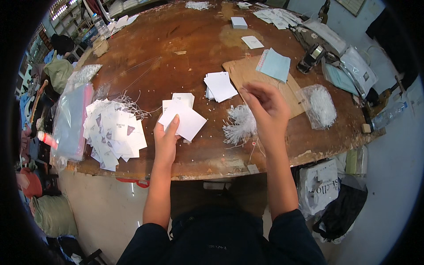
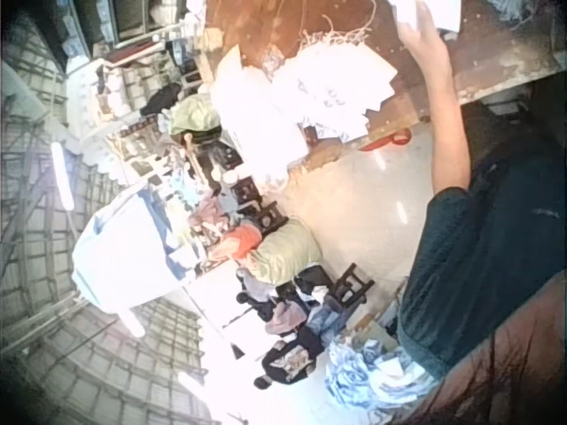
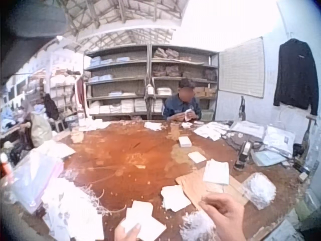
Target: The person repeatedly picks small white paper cards and thin white strings from a wooden table, places a string on each card, and stacks the assembled units. The person handles the items one at a time and maintains separate piles of cards and strings throughout.
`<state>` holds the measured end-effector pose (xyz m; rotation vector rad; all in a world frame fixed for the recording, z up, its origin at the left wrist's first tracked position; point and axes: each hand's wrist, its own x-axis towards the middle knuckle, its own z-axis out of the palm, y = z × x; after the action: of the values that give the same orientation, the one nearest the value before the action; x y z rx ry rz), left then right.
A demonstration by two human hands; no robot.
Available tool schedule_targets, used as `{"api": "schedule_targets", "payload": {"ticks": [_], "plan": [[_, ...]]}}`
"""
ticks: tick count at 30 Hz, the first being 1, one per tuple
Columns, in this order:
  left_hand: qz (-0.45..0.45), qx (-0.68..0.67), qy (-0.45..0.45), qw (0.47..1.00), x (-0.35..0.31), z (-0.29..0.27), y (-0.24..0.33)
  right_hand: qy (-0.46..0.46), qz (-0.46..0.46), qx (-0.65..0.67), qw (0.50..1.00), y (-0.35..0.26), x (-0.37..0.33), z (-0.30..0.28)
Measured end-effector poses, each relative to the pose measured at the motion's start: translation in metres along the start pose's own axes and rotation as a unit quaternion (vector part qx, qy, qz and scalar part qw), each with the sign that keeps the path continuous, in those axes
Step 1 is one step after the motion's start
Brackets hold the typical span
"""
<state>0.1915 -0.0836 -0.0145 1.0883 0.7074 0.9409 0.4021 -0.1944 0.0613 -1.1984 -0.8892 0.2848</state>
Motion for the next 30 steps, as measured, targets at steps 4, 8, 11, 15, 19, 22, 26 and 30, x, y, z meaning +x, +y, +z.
{"api": "schedule_targets", "payload": {"ticks": [4,8,11,15,19,22,26,30], "plan": [[0.004,0.006,-0.007,1.0,0.0,-0.001,0.0,0.015,-0.001,0.015,1.0,-0.008,0.0,0.011],[0.011,0.001,-0.003,1.0,0.0,0.0,-0.002,-0.038,0.082,-0.045,0.995,-0.005,-0.005,0.014],[0.013,-0.008,0.01,1.0,-0.002,0.0,-0.003,-0.049,-0.041,0.0,0.998,-0.001,-0.02,0.01],[0.022,0.018,0.001,1.0,0.003,-0.002,0.0,-0.095,-0.005,-0.028,0.995,0.009,-0.023,0.006],[0.012,-0.008,-0.003,1.0,0.0,0.0,-0.001,-0.181,0.116,-0.102,0.971,0.01,-0.024,0.002],[0.013,0.016,0.022,1.0,-0.002,0.002,-0.001,-0.189,0.063,-0.031,0.98,0.004,-0.035,0.003],[0.017,-0.006,0.016,1.0,0.0,0.002,0.002,-0.324,0.018,-0.082,0.942,0.004,-0.056,0.019],[0.012,-0.014,0.025,1.0,-0.004,0.001,0.001,-0.426,0.071,-0.147,0.89,0.016,-0.072,0.031]]}}
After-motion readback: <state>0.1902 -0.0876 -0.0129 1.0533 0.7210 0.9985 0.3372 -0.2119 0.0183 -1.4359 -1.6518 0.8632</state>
